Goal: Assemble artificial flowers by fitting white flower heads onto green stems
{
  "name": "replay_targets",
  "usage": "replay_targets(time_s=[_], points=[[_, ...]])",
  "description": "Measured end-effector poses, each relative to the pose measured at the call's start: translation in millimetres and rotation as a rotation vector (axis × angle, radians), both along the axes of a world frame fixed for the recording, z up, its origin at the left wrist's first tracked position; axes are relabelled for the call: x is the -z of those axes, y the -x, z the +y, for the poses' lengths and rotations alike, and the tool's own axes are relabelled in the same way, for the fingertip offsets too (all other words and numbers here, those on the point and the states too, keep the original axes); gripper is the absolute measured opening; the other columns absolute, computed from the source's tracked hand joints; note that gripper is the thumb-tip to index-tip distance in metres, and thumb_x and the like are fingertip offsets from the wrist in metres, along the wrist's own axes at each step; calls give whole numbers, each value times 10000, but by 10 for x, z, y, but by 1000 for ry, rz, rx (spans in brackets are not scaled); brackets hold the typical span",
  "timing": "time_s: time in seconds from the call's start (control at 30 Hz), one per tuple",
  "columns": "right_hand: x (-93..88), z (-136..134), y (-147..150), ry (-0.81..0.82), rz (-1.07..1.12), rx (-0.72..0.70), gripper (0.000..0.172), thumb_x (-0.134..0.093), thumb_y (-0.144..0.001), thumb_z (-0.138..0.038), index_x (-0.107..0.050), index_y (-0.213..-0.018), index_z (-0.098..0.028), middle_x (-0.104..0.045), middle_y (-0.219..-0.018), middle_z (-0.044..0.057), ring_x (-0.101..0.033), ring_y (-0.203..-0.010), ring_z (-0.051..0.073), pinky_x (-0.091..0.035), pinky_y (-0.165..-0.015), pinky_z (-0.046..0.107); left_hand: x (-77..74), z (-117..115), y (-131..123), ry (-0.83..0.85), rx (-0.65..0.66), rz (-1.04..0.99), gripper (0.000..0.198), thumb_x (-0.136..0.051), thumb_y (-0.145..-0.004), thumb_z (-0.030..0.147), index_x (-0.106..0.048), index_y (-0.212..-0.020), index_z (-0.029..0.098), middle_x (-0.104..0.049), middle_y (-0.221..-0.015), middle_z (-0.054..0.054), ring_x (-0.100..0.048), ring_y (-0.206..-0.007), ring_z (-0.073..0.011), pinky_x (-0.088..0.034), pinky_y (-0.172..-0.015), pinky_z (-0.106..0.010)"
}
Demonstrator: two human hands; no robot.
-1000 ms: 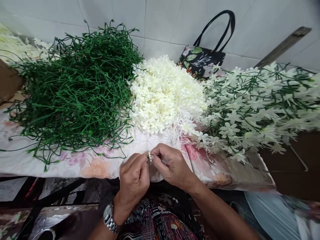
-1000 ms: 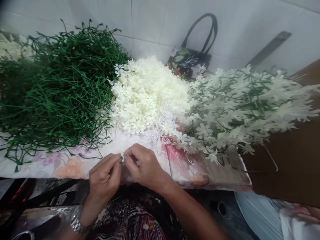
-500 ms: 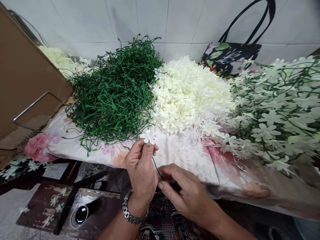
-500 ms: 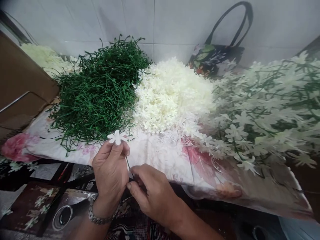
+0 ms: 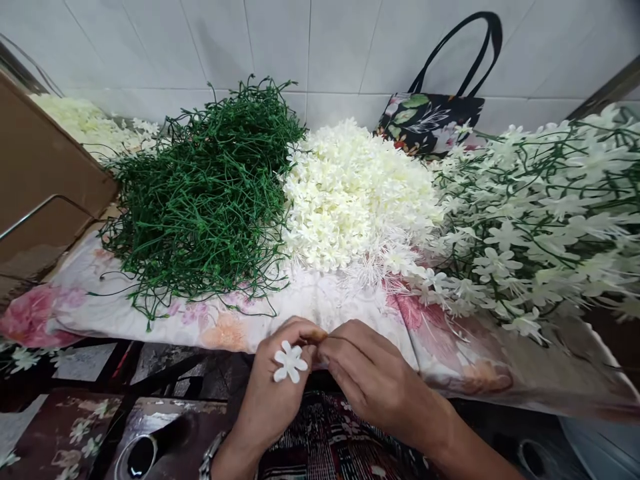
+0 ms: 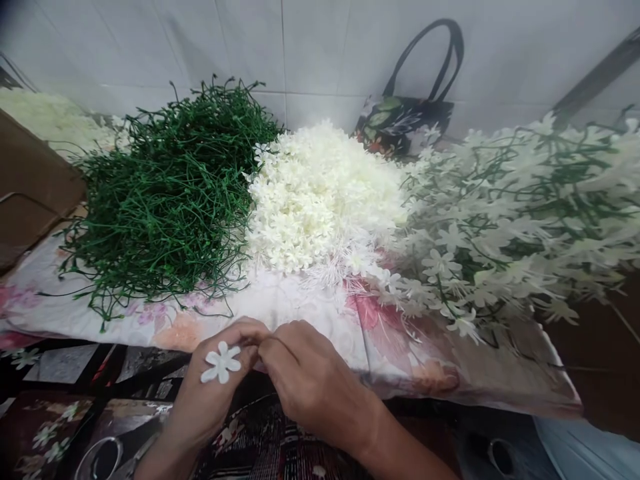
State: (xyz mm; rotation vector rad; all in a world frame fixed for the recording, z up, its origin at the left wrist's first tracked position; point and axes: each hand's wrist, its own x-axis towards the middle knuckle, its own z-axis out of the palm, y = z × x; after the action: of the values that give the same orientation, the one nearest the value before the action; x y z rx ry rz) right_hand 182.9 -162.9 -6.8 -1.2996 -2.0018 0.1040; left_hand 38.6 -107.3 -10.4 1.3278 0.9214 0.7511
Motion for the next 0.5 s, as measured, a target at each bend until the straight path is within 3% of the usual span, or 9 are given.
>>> replay_targets(time_s=[0.13,0.23,0.37,0.5], points=[[12,39,-54,50,80,-26,147,-419,-904,-109,-563,-927,-121,-572,-704,45,-519,-657,131,-457,-586,244,-32,-24,-85,98,20,0,125,-567,-726,197,-645,-638,153,-518,-532,16,-444,-520,-111,-353,-491,-210],[37,117,-254,65,111,-13,136,-450,-899,-146,-548,-994,-138,-596,-786,52,-550,-710,134,-470,-613,241,-18,2,-104,119,-112,-54,125,-586,-706,221,-624,-604,158,-530,-543,12,-436,-517,-105,-331,-489,-204],[140,268,-514,77,-189,186,201,-413,-882,-94,-600,-849,-157,-576,-771,69,-538,-740,177,-440,-645,299,-5,157,-147,149,-232,-70,70,-567,-710,221,-570,-657,177,-521,-569,33,-329,-443,-67,-230,-422,-189],[242,345,-555,94,-315,180,253,-406,-876,-63,-593,-734,-156,-526,-701,53,-487,-682,165,-398,-622,288,-24,390,-277,112,-210,-43,48,-504,-691,149,-501,-676,194,-470,-556,58,-262,-416,-57,-170,-401,-185]])
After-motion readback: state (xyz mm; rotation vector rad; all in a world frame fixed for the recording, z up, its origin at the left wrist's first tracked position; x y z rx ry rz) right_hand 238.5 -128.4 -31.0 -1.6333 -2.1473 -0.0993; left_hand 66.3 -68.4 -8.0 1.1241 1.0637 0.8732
